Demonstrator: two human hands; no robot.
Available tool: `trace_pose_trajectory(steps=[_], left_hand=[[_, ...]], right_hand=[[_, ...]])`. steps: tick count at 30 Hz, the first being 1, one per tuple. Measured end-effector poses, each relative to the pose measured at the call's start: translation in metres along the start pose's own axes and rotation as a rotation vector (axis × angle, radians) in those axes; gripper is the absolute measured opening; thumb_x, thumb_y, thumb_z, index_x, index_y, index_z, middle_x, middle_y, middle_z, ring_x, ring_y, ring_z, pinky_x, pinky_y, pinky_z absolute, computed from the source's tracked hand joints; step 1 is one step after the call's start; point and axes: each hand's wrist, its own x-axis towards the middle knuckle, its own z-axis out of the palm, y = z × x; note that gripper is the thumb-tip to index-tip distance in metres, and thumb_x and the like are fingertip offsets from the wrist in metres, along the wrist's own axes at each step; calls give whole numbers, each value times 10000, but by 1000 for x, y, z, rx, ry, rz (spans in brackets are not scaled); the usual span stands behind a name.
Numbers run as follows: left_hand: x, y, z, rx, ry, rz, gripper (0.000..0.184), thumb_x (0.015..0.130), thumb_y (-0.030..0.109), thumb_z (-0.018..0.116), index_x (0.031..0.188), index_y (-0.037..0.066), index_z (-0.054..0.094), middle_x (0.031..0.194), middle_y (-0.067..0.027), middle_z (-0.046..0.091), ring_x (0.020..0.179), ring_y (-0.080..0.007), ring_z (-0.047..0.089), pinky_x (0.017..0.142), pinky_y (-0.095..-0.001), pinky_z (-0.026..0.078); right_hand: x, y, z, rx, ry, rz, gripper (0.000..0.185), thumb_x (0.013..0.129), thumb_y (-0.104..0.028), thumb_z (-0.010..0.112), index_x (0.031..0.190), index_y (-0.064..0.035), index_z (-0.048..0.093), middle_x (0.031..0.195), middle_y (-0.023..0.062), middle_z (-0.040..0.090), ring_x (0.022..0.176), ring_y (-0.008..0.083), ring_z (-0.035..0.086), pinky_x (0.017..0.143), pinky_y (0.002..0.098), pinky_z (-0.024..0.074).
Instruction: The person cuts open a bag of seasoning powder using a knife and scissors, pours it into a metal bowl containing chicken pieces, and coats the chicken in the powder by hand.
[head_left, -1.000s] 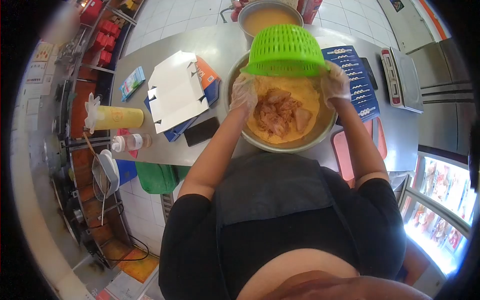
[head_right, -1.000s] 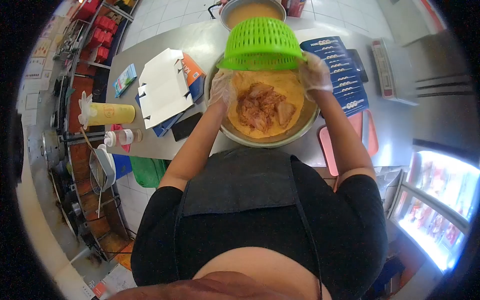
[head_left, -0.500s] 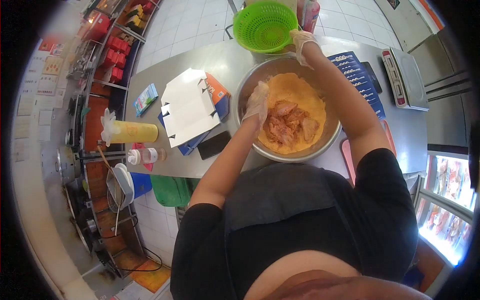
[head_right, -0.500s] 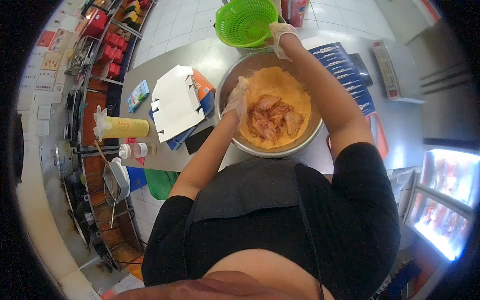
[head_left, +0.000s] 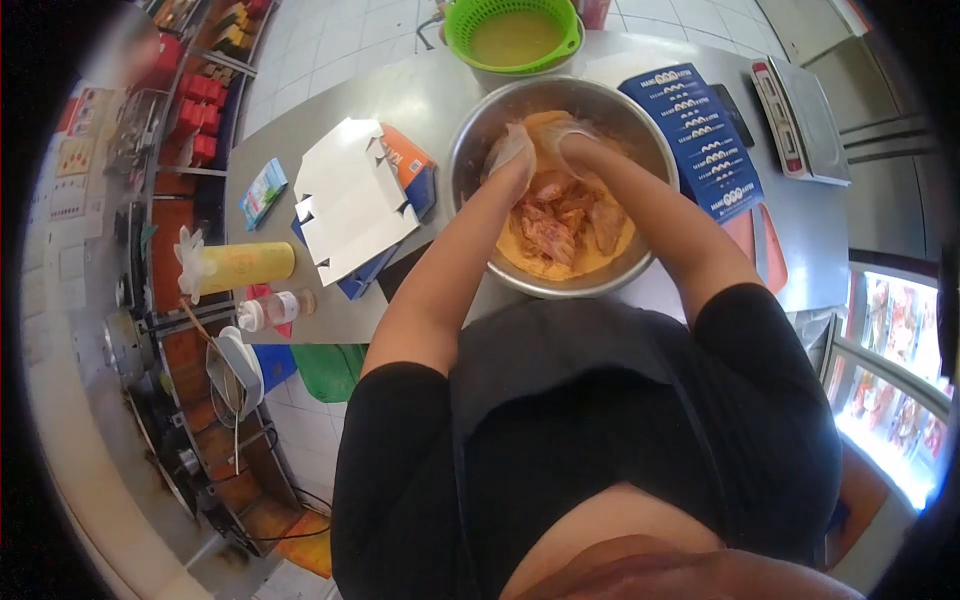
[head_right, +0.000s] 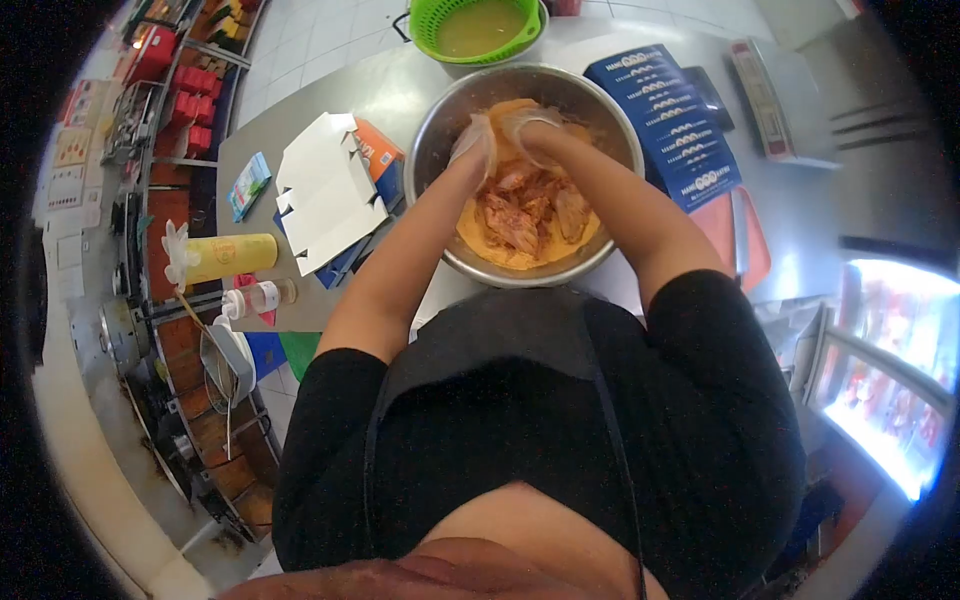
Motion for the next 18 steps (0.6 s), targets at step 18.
trace_pose_trajectory(steps=[18], left_hand=[[-44, -88, -27, -364, -291, -74, 764, 1039, 632, 195, 1476, 37, 391, 1417, -206, 507, 1317, -347, 523, 1030, -533, 497]], right_hand=[[-132, -17, -27, 254, -19, 73, 528, 1055, -424, 423, 1367, -24, 571, 1359, 178, 601, 1204, 295, 575, 1019, 397, 451]])
